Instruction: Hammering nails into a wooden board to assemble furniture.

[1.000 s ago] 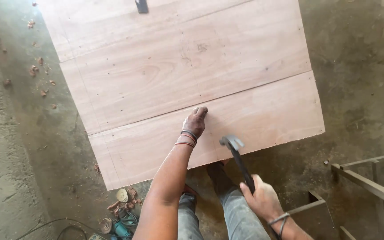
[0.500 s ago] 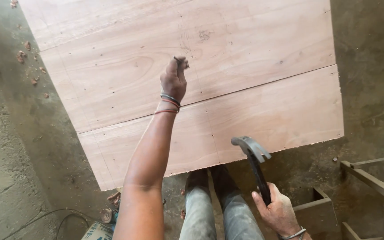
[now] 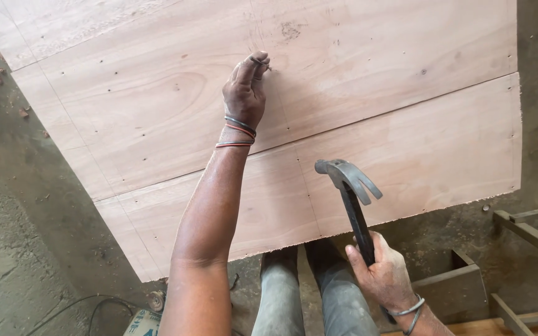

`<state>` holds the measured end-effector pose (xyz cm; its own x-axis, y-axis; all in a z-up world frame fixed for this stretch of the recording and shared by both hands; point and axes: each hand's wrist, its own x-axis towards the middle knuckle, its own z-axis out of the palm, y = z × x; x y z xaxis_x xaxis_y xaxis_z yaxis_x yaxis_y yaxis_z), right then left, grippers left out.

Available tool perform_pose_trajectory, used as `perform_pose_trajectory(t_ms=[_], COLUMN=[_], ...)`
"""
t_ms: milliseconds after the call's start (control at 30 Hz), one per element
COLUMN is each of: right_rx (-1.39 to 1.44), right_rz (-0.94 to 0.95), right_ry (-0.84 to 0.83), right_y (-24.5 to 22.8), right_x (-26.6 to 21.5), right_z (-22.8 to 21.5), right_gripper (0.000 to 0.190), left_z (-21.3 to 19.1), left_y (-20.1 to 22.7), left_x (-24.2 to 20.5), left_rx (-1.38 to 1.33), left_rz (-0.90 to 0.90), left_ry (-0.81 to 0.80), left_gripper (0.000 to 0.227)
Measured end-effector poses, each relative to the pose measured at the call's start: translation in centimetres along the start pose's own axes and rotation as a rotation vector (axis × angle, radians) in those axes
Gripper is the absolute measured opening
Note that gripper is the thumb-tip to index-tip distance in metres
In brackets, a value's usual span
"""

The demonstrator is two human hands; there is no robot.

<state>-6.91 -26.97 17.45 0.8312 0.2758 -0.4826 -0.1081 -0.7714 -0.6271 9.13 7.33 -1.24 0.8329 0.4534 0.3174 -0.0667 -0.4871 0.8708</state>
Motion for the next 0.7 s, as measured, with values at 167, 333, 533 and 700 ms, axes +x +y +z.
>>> perform_pose_trajectory(t_ms=[167,333,533,700], right_rx=[-0.124,-0.275,-0.227,-0.362], right_rz=[-0.092,-0.224,-0.575,-0.310], right_ry=[-0.031,-0.063,0.197,0.002], right_y=[-0.2,-2.7,-7.3,-5.3], right_x=[5.6,14.0,16.9,19.8], right_z=[0.7,1.0,0.6,2.9], right_gripper=[0.035,0.034,0.029,0.028], left_z=[-0.7,-1.1,-1.2,-1.6], left_y=[-1.5,-3.2,-3.3,-2.6], left_x=[-0.1,-1.2,-1.5,-1.4], left_rx=[-0.058,-0.097,-0.171,-0.147], left_rz=[-0.080,-0.202,-0.226,-0.210], left_ry=[0.088,0.243,0.259,0.223], left_gripper=[0.025,0.021,0.020,0.018])
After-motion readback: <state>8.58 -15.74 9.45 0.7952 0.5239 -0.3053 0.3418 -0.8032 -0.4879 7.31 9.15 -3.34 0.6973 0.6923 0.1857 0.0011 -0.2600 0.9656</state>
